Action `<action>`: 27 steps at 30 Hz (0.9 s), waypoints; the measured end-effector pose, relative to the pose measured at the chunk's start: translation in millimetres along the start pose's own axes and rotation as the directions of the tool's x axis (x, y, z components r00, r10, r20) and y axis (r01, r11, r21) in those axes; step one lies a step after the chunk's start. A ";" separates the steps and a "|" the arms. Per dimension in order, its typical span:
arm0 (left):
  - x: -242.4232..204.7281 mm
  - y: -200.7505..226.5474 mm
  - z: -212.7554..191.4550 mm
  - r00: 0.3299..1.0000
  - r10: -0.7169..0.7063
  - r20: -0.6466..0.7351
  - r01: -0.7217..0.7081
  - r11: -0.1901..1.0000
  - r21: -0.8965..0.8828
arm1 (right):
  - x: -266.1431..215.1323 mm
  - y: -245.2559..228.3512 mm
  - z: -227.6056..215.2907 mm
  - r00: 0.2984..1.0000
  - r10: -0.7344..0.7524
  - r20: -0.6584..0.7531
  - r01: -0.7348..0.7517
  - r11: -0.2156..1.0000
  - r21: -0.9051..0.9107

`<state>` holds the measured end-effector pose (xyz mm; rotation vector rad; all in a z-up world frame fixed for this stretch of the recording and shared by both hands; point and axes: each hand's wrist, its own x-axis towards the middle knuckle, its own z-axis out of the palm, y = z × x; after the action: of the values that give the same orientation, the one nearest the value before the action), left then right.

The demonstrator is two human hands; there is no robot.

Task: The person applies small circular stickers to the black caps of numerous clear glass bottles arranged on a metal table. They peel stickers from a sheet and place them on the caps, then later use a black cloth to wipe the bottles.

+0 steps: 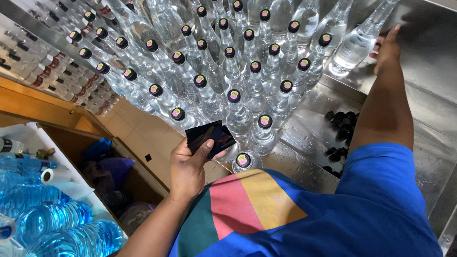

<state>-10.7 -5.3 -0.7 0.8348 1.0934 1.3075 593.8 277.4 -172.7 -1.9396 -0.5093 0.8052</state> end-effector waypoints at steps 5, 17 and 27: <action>0.8 -7.1 -3.8 1.000 0.007 0.009 -0.007 1.000 -0.004 | 65.3 25.6 12.1 0.996 0.062 -0.059 -0.051 0.984 0.174; -3.0 -4.8 -8.1 0.999 0.040 0.015 -0.040 0.999 -0.020 | 44.4 26.2 -2.7 0.809 -0.437 -0.393 0.523 0.840 0.143; -7.3 4.2 1.0 0.997 0.051 0.061 -0.052 0.999 0.010 | -50.5 7.3 42.8 0.843 -0.521 -0.133 0.430 0.801 -0.415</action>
<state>-10.6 -11.9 4.6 0.9112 1.0387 1.3106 528.1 267.7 -177.3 -2.0750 -1.0122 0.1399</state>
